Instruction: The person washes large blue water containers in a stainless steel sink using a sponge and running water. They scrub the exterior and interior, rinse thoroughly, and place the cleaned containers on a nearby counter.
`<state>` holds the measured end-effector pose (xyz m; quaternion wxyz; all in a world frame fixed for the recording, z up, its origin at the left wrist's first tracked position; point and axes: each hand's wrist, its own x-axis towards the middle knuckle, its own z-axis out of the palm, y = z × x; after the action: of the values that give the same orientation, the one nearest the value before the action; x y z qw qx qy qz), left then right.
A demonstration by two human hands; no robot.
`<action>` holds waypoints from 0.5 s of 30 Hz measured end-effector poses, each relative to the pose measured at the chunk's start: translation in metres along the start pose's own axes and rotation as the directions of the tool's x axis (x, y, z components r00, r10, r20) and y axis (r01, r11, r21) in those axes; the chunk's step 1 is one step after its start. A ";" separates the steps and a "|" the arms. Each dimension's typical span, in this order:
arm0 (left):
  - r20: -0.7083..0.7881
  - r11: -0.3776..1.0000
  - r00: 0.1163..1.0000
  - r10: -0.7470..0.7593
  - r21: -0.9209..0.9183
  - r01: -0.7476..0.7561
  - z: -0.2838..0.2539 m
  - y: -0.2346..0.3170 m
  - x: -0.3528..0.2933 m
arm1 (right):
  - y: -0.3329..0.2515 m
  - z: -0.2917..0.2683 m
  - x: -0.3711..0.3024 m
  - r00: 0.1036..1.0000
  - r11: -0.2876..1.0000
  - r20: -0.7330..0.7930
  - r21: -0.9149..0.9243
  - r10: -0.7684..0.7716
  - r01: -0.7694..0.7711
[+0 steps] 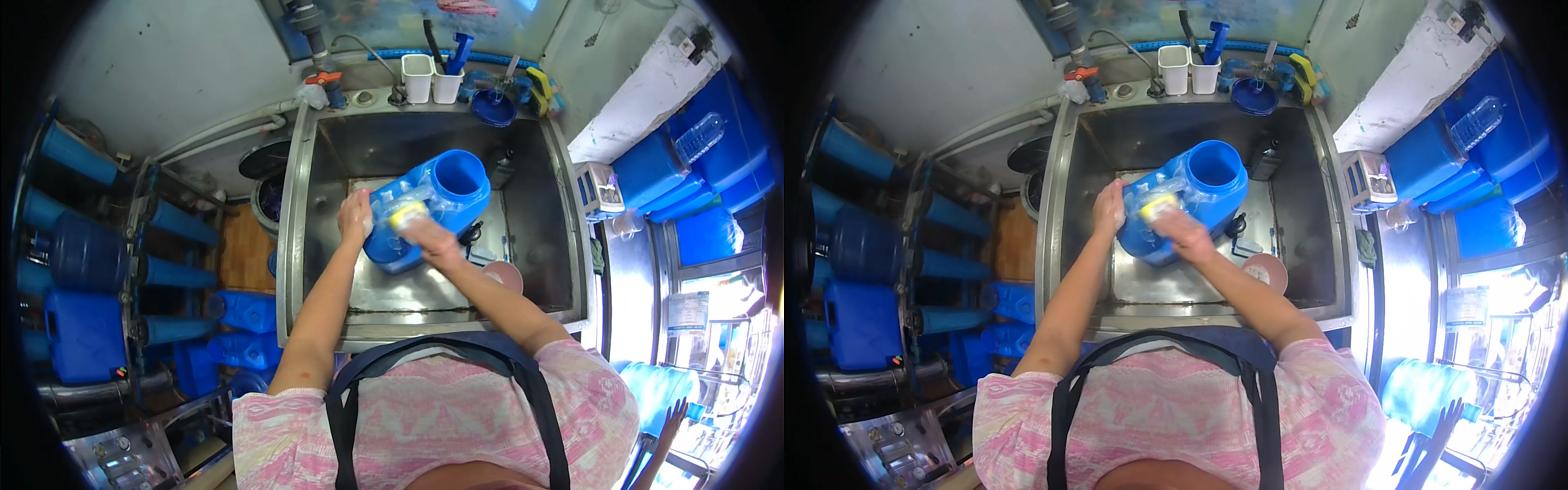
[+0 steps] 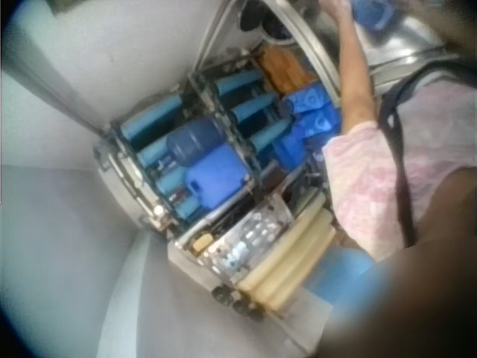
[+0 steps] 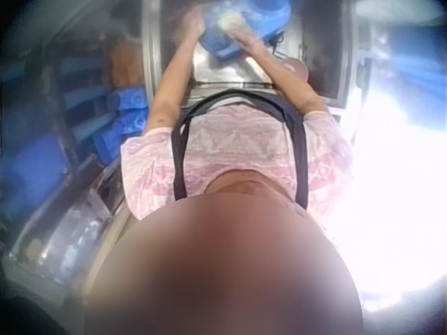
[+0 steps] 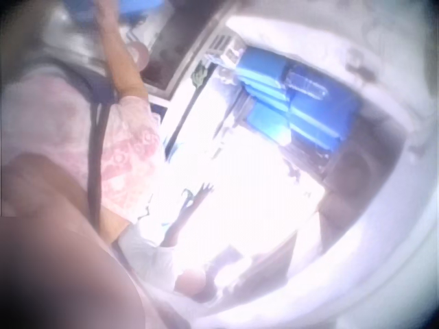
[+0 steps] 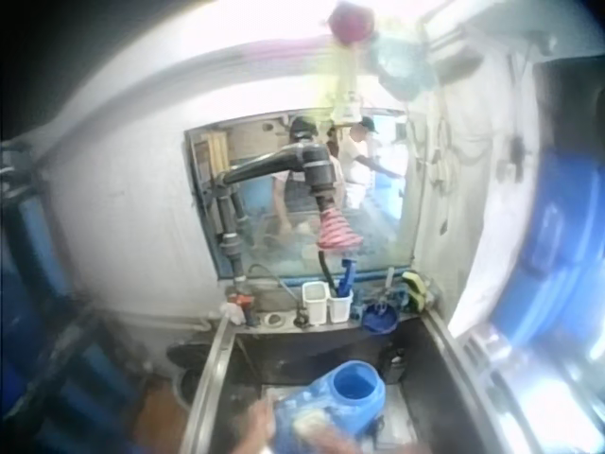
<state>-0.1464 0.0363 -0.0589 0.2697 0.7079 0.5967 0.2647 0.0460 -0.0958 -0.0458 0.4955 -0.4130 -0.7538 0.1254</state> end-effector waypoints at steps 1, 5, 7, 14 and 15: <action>0.034 0.992 0.998 0.047 0.113 -0.051 0.000 -0.001 0.003 | 0.009 -0.007 -0.004 0.988 0.984 -0.103 -0.131 0.112 -0.125; 0.183 0.968 0.963 0.197 0.121 -0.220 0.003 -0.004 0.024 | 0.036 0.003 -0.008 0.979 0.954 -0.094 -0.228 0.180 -0.197; 0.375 0.981 0.915 0.146 0.062 -0.182 0.002 -0.004 0.035 | 0.031 0.021 -0.012 0.971 0.947 0.037 -0.236 0.234 -0.220; 0.462 0.990 0.885 0.060 0.083 -0.110 -0.008 0.024 0.031 | 0.017 -0.022 -0.010 0.856 0.951 0.515 -0.283 0.040 0.126; 0.477 0.984 0.877 0.058 0.119 -0.130 -0.012 0.029 0.028 | 0.026 -0.020 0.007 0.814 0.959 0.576 -0.265 0.076 0.098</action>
<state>-0.1301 0.0604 -0.0288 0.3405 0.7972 0.4958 0.0527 0.0747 -0.0787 -0.0480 0.1787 -0.4169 -0.8811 0.1336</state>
